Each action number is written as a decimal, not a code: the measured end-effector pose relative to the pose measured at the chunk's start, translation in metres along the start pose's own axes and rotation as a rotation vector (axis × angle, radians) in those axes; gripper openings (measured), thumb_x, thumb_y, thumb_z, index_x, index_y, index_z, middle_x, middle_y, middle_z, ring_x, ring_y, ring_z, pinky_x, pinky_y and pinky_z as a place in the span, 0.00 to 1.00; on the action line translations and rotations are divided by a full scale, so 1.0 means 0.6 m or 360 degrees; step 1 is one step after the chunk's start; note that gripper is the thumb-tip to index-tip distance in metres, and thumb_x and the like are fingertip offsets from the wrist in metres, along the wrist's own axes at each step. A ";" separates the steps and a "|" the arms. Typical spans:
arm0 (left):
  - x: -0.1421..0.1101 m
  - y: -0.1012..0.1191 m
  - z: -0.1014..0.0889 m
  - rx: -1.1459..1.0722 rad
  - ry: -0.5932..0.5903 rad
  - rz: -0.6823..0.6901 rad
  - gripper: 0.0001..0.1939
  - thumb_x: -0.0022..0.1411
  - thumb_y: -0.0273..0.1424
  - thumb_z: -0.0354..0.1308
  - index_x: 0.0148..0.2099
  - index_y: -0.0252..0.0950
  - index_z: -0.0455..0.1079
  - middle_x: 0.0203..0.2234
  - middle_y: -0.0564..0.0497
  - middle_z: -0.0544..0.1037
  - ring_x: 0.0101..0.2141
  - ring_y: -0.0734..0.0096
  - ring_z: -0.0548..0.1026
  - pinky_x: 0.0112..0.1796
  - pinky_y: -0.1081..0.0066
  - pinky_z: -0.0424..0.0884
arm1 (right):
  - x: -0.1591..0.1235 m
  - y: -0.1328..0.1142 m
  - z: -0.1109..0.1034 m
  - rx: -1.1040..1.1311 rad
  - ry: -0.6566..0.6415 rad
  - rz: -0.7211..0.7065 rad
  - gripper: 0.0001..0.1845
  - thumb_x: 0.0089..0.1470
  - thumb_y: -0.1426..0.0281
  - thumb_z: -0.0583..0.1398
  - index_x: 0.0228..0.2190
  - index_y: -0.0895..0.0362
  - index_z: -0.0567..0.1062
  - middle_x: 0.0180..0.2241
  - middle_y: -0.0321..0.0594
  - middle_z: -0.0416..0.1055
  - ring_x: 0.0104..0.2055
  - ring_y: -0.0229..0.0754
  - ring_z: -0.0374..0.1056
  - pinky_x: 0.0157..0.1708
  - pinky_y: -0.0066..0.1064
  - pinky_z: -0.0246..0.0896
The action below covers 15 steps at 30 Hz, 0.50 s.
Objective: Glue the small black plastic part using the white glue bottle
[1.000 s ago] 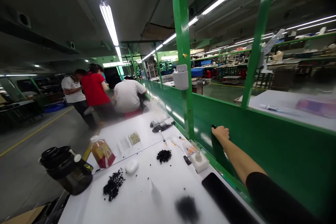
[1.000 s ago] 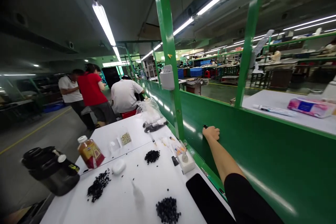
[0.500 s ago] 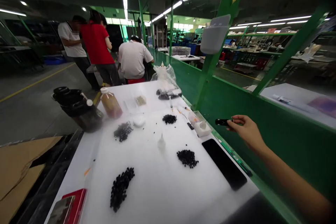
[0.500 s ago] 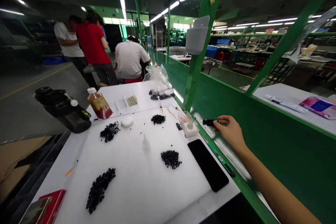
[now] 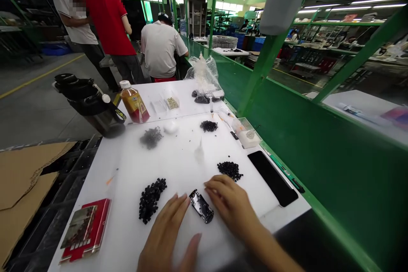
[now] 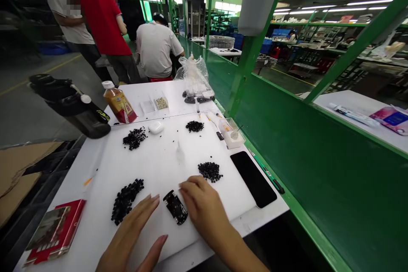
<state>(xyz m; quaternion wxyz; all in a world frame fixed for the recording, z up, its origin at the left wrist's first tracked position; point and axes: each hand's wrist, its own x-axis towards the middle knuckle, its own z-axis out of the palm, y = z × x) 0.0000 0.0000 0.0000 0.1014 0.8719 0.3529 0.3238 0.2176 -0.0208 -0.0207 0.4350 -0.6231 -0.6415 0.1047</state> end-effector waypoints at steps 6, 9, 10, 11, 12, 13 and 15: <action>0.011 0.016 0.062 0.0339 -0.0030 0.0045 0.32 0.72 0.41 0.52 0.71 0.32 0.55 0.60 0.36 0.71 0.57 0.45 0.73 0.49 0.49 0.79 | -0.021 0.042 -0.066 -0.0317 0.0081 0.0147 0.07 0.68 0.69 0.57 0.43 0.55 0.75 0.38 0.41 0.74 0.35 0.42 0.72 0.31 0.31 0.67; 0.013 0.027 0.078 0.0307 0.0037 -0.0129 0.31 0.72 0.41 0.52 0.71 0.32 0.57 0.56 0.35 0.73 0.54 0.45 0.72 0.50 0.45 0.76 | -0.019 0.045 -0.066 -0.0424 0.0022 0.0159 0.08 0.69 0.69 0.56 0.44 0.54 0.75 0.40 0.41 0.74 0.36 0.43 0.72 0.33 0.33 0.67; 0.013 0.029 0.080 0.0268 0.0040 -0.0193 0.31 0.72 0.40 0.53 0.71 0.33 0.56 0.56 0.36 0.73 0.54 0.46 0.72 0.51 0.45 0.75 | -0.017 0.045 -0.064 -0.0452 0.0000 0.0157 0.08 0.69 0.69 0.56 0.44 0.54 0.75 0.40 0.41 0.74 0.36 0.44 0.72 0.35 0.34 0.67; 0.014 0.030 0.079 0.0216 0.0033 -0.0245 0.31 0.72 0.40 0.53 0.71 0.34 0.55 0.56 0.37 0.72 0.55 0.47 0.71 0.52 0.46 0.75 | -0.015 0.045 -0.063 -0.0476 -0.0023 0.0155 0.08 0.69 0.69 0.56 0.43 0.54 0.76 0.40 0.40 0.74 0.37 0.44 0.72 0.36 0.34 0.67; 0.014 0.031 0.078 0.0156 0.0022 -0.0281 0.31 0.72 0.39 0.54 0.72 0.35 0.55 0.56 0.38 0.72 0.55 0.48 0.71 0.53 0.47 0.74 | -0.013 0.045 -0.062 -0.0497 -0.0045 0.0152 0.08 0.69 0.69 0.56 0.42 0.54 0.76 0.39 0.40 0.74 0.36 0.44 0.72 0.36 0.35 0.66; 0.014 0.031 0.075 0.0094 0.0008 -0.0308 0.31 0.72 0.39 0.54 0.72 0.37 0.54 0.56 0.40 0.72 0.56 0.49 0.70 0.54 0.48 0.74 | -0.010 0.045 -0.063 -0.0516 -0.0067 0.0150 0.08 0.69 0.69 0.56 0.41 0.54 0.76 0.39 0.40 0.74 0.35 0.44 0.71 0.36 0.35 0.65; 0.013 0.031 0.070 -0.0013 -0.0027 -0.0352 0.33 0.71 0.38 0.56 0.73 0.39 0.52 0.58 0.42 0.73 0.57 0.50 0.70 0.55 0.49 0.73 | -0.006 0.042 -0.066 -0.0543 -0.0093 0.0149 0.07 0.68 0.69 0.56 0.40 0.56 0.75 0.38 0.41 0.72 0.32 0.44 0.69 0.33 0.36 0.63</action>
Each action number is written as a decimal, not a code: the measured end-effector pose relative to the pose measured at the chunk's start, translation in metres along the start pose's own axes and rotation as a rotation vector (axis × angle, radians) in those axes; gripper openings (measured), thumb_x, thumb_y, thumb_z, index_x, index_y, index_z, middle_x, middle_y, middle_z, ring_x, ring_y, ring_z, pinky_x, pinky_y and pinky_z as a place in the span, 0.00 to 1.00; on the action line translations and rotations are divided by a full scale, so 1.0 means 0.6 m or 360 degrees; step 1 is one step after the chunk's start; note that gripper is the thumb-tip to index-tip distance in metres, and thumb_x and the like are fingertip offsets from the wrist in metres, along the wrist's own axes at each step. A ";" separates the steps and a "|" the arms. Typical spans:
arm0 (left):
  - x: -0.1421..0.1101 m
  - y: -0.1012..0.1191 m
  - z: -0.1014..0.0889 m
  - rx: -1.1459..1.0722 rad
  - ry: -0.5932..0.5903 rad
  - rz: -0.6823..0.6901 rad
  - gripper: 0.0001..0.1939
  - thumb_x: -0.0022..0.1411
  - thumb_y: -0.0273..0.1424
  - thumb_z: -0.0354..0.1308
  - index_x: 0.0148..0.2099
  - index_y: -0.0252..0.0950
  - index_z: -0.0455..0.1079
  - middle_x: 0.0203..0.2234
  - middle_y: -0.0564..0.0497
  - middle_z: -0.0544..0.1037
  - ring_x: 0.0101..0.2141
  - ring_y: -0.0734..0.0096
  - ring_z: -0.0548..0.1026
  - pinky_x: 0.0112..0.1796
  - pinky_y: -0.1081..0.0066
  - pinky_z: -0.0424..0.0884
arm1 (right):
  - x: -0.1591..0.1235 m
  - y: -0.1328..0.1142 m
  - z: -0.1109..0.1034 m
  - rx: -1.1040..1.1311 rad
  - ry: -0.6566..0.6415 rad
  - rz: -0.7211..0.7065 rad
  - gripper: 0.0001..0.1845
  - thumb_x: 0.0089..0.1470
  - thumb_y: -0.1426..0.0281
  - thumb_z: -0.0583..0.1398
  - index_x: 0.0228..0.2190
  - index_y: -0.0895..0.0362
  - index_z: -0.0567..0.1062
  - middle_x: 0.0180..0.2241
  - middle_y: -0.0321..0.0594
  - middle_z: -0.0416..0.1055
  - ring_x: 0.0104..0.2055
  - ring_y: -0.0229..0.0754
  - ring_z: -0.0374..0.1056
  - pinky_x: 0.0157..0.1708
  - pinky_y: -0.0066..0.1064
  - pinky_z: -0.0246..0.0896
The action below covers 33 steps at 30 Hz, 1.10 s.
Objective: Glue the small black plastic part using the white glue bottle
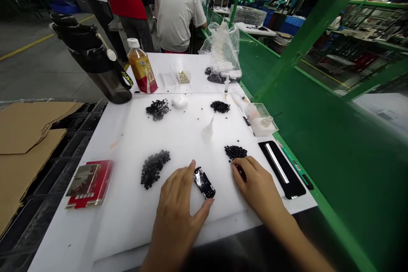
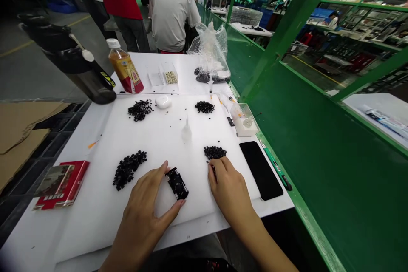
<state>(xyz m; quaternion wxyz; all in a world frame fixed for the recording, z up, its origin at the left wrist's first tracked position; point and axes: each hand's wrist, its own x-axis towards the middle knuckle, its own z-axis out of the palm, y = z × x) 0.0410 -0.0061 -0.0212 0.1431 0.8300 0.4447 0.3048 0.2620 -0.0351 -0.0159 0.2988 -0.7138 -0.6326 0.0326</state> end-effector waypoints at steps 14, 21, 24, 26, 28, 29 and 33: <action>0.002 -0.008 -0.045 -0.0603 -0.0276 -0.0097 0.27 0.73 0.25 0.50 0.69 0.50 0.60 0.63 0.56 0.70 0.64 0.65 0.66 0.65 0.58 0.65 | -0.028 -0.018 -0.022 0.0315 -0.0344 -0.0284 0.04 0.67 0.73 0.58 0.41 0.53 0.72 0.38 0.34 0.70 0.35 0.33 0.68 0.36 0.25 0.64; -0.004 0.001 -0.028 -0.0597 0.0031 0.0020 0.25 0.69 0.15 0.47 0.62 0.39 0.69 0.52 0.54 0.79 0.59 0.70 0.71 0.60 0.66 0.70 | -0.004 -0.004 -0.043 0.0244 -0.0687 -0.0313 0.03 0.67 0.73 0.58 0.40 0.53 0.71 0.35 0.35 0.68 0.31 0.36 0.66 0.30 0.28 0.63; -0.005 0.002 -0.026 -0.0554 -0.0002 0.0044 0.28 0.67 0.14 0.46 0.64 0.37 0.67 0.49 0.55 0.81 0.59 0.70 0.70 0.59 0.64 0.71 | -0.001 0.003 -0.046 0.0101 -0.0722 -0.0520 0.04 0.69 0.72 0.55 0.43 0.53 0.70 0.39 0.38 0.69 0.32 0.37 0.67 0.33 0.30 0.65; -0.007 0.001 -0.024 -0.0529 -0.0008 0.0061 0.28 0.67 0.13 0.45 0.65 0.36 0.66 0.49 0.54 0.82 0.59 0.69 0.70 0.61 0.61 0.70 | -0.001 0.005 -0.050 0.0070 -0.0722 -0.0615 0.05 0.70 0.72 0.54 0.45 0.54 0.69 0.40 0.39 0.69 0.31 0.36 0.66 0.33 0.30 0.65; -0.009 0.001 -0.020 -0.0494 -0.0006 0.0080 0.28 0.67 0.13 0.45 0.65 0.35 0.66 0.49 0.53 0.82 0.60 0.68 0.70 0.62 0.58 0.69 | -0.002 0.001 -0.055 0.0116 -0.0735 -0.0649 0.05 0.70 0.73 0.55 0.46 0.54 0.69 0.40 0.39 0.69 0.31 0.35 0.65 0.33 0.29 0.64; -0.010 0.001 -0.018 -0.0477 -0.0003 0.0092 0.27 0.68 0.13 0.45 0.64 0.34 0.66 0.49 0.53 0.82 0.60 0.68 0.70 0.63 0.57 0.68 | -0.003 -0.004 -0.056 0.0155 -0.0755 -0.0648 0.05 0.70 0.73 0.55 0.45 0.54 0.68 0.40 0.39 0.69 0.31 0.35 0.66 0.33 0.28 0.64; -0.012 0.002 -0.013 -0.0382 0.0027 0.0152 0.24 0.69 0.12 0.46 0.62 0.31 0.68 0.49 0.49 0.82 0.62 0.68 0.70 0.64 0.57 0.68 | -0.010 -0.026 -0.051 0.0194 -0.0786 -0.0761 0.05 0.70 0.74 0.55 0.46 0.56 0.67 0.39 0.40 0.69 0.36 0.38 0.67 0.34 0.29 0.66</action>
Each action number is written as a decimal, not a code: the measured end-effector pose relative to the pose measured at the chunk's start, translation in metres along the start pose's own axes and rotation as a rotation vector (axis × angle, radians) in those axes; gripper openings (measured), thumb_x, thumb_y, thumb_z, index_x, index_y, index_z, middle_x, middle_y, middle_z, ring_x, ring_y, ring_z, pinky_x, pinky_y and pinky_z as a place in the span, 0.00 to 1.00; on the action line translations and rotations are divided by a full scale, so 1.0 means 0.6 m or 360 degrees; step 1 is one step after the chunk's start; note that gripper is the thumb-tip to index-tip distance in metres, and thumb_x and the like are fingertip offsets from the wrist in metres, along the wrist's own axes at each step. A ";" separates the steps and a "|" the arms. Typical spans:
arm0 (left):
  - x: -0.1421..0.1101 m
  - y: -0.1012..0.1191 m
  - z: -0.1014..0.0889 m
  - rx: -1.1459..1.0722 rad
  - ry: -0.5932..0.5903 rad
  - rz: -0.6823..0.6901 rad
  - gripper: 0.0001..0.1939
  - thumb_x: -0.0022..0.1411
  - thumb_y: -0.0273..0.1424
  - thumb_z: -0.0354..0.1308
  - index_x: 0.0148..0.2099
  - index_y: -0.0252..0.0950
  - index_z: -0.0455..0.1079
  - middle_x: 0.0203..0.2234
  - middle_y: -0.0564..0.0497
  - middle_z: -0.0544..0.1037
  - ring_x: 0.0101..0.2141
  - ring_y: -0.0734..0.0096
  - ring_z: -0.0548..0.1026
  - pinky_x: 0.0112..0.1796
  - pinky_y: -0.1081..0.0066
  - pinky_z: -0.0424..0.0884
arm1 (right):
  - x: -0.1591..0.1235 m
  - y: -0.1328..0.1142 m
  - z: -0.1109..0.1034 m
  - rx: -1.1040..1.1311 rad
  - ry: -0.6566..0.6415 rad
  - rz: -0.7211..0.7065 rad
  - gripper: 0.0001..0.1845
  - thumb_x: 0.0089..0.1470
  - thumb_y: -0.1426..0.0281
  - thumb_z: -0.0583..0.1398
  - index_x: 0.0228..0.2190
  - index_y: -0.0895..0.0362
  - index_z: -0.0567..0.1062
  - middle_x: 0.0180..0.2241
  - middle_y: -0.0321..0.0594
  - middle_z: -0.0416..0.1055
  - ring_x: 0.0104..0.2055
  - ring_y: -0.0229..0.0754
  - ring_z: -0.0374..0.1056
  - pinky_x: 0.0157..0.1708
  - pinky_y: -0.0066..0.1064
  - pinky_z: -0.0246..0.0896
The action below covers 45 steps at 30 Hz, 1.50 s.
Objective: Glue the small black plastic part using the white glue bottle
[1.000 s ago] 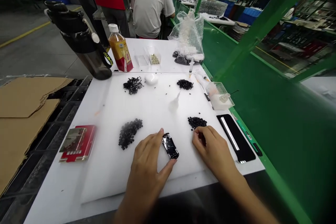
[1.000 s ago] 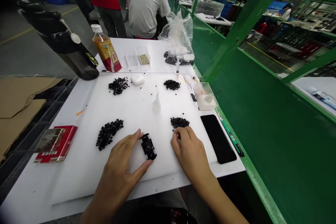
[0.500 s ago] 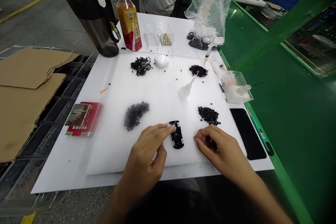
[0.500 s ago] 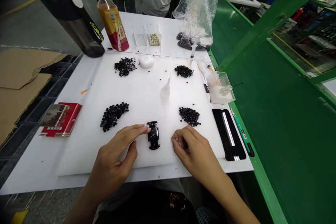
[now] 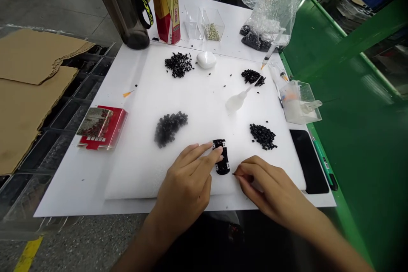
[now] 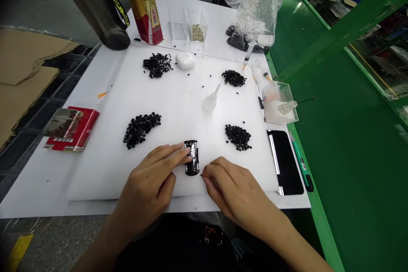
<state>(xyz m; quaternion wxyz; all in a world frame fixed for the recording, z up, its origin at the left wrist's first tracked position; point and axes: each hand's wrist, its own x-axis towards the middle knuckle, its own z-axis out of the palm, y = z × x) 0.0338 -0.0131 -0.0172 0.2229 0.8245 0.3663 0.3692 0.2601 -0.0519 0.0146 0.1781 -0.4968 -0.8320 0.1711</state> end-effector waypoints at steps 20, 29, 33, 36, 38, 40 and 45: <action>0.003 0.001 0.002 -0.0026 -0.0040 0.0014 0.20 0.71 0.15 0.46 0.60 0.27 0.68 0.48 0.46 0.82 0.63 0.67 0.69 0.66 0.60 0.67 | 0.015 -0.008 -0.004 -0.0624 -0.0198 -0.0370 0.16 0.67 0.81 0.50 0.54 0.65 0.68 0.43 0.50 0.73 0.34 0.45 0.70 0.29 0.38 0.69; -0.001 0.000 0.003 0.0005 -0.0025 0.0035 0.20 0.70 0.15 0.46 0.60 0.26 0.69 0.49 0.43 0.81 0.63 0.66 0.69 0.66 0.60 0.67 | -0.028 -0.027 0.035 -0.0078 0.0396 0.0125 0.16 0.64 0.80 0.61 0.52 0.56 0.75 0.44 0.42 0.75 0.42 0.40 0.73 0.41 0.31 0.73; -0.004 0.002 0.007 0.0005 0.0003 0.0022 0.19 0.70 0.16 0.47 0.58 0.26 0.70 0.49 0.44 0.81 0.63 0.63 0.70 0.65 0.58 0.68 | -0.009 -0.044 0.021 0.0252 0.0670 0.0607 0.08 0.66 0.72 0.63 0.45 0.49 0.78 0.36 0.35 0.76 0.32 0.37 0.73 0.35 0.30 0.73; -0.006 0.003 0.010 0.0026 0.0082 0.0054 0.19 0.69 0.16 0.48 0.58 0.26 0.70 0.48 0.43 0.82 0.61 0.60 0.72 0.63 0.56 0.70 | 0.055 -0.046 0.004 0.0265 0.0608 0.0512 0.05 0.65 0.69 0.63 0.43 0.49 0.78 0.38 0.34 0.77 0.35 0.37 0.74 0.37 0.29 0.71; -0.008 0.004 0.011 0.0045 0.0154 0.0095 0.18 0.68 0.16 0.48 0.57 0.25 0.71 0.48 0.41 0.81 0.58 0.58 0.74 0.61 0.55 0.72 | 0.113 -0.042 0.001 0.0236 0.0501 0.0303 0.04 0.65 0.69 0.63 0.42 0.51 0.78 0.39 0.34 0.78 0.36 0.37 0.74 0.37 0.29 0.71; -0.010 0.004 0.011 0.0048 0.0216 0.0117 0.18 0.68 0.16 0.48 0.55 0.25 0.71 0.45 0.40 0.82 0.55 0.59 0.77 0.59 0.55 0.74 | 0.170 -0.034 0.007 0.0218 0.0337 0.0133 0.05 0.65 0.71 0.62 0.42 0.53 0.78 0.39 0.34 0.78 0.36 0.37 0.74 0.37 0.29 0.71; -0.014 0.005 0.012 0.0012 0.0293 0.0114 0.17 0.67 0.16 0.48 0.53 0.25 0.73 0.40 0.41 0.82 0.48 0.60 0.79 0.54 0.56 0.77 | 0.239 -0.016 0.036 0.0103 0.0026 0.0001 0.06 0.64 0.75 0.59 0.40 0.56 0.77 0.38 0.39 0.75 0.34 0.37 0.71 0.35 0.31 0.70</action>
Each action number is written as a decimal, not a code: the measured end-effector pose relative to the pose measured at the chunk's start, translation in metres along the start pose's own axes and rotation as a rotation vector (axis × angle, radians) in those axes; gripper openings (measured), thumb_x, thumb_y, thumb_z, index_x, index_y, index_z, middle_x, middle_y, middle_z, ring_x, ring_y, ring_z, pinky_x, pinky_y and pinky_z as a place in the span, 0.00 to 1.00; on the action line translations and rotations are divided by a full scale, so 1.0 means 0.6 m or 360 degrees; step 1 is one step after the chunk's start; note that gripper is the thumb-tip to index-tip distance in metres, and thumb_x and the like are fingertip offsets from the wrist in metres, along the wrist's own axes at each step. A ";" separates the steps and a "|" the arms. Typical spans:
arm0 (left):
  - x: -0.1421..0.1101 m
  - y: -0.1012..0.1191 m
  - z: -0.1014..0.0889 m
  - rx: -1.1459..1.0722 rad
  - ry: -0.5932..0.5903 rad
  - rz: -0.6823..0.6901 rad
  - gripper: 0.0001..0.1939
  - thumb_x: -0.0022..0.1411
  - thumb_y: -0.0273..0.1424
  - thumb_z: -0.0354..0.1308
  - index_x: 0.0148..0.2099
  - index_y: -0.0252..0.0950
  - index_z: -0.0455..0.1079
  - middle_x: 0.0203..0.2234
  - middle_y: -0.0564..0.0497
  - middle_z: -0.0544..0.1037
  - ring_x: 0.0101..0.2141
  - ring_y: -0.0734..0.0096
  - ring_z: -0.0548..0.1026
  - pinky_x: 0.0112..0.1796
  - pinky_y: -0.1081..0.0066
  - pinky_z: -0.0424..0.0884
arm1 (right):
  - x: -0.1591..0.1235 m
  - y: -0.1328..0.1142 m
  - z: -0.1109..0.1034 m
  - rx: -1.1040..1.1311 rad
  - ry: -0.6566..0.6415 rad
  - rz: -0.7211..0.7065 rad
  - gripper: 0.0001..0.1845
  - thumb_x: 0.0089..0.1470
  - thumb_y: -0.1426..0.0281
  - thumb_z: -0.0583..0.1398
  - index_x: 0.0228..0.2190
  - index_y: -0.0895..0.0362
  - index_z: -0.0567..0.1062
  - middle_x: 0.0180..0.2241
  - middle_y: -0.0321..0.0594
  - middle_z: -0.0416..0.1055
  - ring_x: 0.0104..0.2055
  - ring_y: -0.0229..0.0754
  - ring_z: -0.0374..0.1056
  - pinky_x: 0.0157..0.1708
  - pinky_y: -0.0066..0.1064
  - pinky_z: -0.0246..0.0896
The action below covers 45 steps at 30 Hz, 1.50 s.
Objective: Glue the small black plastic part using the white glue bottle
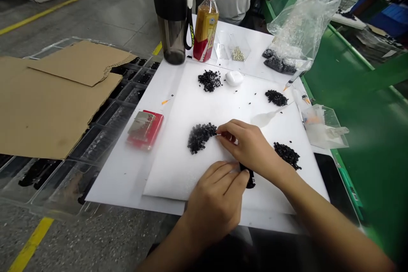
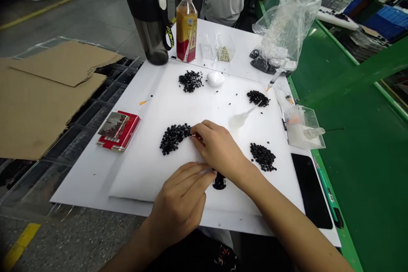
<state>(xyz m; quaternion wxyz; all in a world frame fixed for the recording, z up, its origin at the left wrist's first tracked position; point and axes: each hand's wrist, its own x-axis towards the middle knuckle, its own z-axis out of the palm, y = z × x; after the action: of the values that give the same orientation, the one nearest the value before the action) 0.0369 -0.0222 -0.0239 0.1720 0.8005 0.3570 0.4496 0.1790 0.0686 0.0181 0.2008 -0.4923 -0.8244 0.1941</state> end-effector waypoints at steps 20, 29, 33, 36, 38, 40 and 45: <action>-0.005 -0.002 0.001 -0.0014 0.0033 0.0047 0.17 0.66 0.13 0.49 0.52 0.25 0.73 0.39 0.44 0.82 0.49 0.60 0.78 0.51 0.58 0.78 | -0.171 0.027 -0.018 -0.0584 0.0339 0.0220 0.10 0.66 0.69 0.57 0.30 0.56 0.69 0.31 0.38 0.67 0.31 0.40 0.65 0.30 0.31 0.60; -0.001 -0.003 -0.004 -0.0005 -0.0004 0.0066 0.18 0.66 0.12 0.50 0.53 0.26 0.73 0.41 0.45 0.82 0.50 0.62 0.77 0.52 0.59 0.76 | -0.186 0.033 -0.053 -0.0183 0.0159 0.0443 0.05 0.67 0.67 0.59 0.42 0.53 0.75 0.38 0.35 0.74 0.33 0.36 0.69 0.28 0.26 0.64; -0.001 -0.003 -0.003 0.0011 -0.0006 0.0051 0.18 0.66 0.12 0.51 0.54 0.26 0.73 0.42 0.45 0.82 0.50 0.62 0.77 0.52 0.59 0.76 | -0.172 0.037 -0.061 -0.0113 0.0055 0.0443 0.05 0.68 0.68 0.58 0.40 0.52 0.75 0.35 0.33 0.73 0.33 0.36 0.68 0.30 0.27 0.64; -0.002 -0.003 -0.003 -0.0001 -0.0014 0.0053 0.17 0.66 0.13 0.51 0.53 0.26 0.73 0.42 0.45 0.82 0.50 0.63 0.77 0.52 0.59 0.75 | -0.162 0.040 -0.057 -0.0136 -0.0004 0.0418 0.04 0.65 0.72 0.58 0.38 0.53 0.74 0.34 0.33 0.72 0.32 0.37 0.67 0.31 0.30 0.63; -0.002 -0.003 -0.003 -0.0020 -0.0021 0.0029 0.18 0.67 0.13 0.50 0.54 0.27 0.73 0.42 0.46 0.82 0.50 0.64 0.77 0.52 0.60 0.75 | -0.159 0.042 -0.055 -0.0154 -0.0017 0.0408 0.04 0.64 0.73 0.59 0.36 0.54 0.73 0.34 0.33 0.71 0.32 0.37 0.66 0.31 0.31 0.62; -0.001 -0.004 -0.004 -0.0036 -0.0032 -0.0026 0.19 0.66 0.13 0.49 0.55 0.29 0.72 0.43 0.48 0.82 0.51 0.65 0.77 0.52 0.61 0.75 | -0.162 0.044 -0.053 -0.0172 -0.0002 0.0396 0.03 0.64 0.73 0.59 0.36 0.54 0.72 0.33 0.33 0.70 0.32 0.37 0.66 0.31 0.31 0.61; 0.006 -0.006 -0.005 -0.0051 -0.0166 -0.0135 0.23 0.67 0.15 0.47 0.60 0.34 0.69 0.46 0.53 0.83 0.54 0.65 0.75 0.51 0.60 0.74 | -0.192 0.028 -0.054 -0.0145 0.0087 0.0267 0.02 0.67 0.72 0.59 0.38 0.54 0.70 0.33 0.32 0.68 0.32 0.34 0.64 0.32 0.27 0.61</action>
<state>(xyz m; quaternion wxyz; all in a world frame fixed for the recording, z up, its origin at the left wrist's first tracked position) 0.0339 -0.0175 -0.0223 0.2220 0.8043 0.3739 0.4051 0.2582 -0.0226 0.0208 0.1839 -0.5734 -0.7824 0.1591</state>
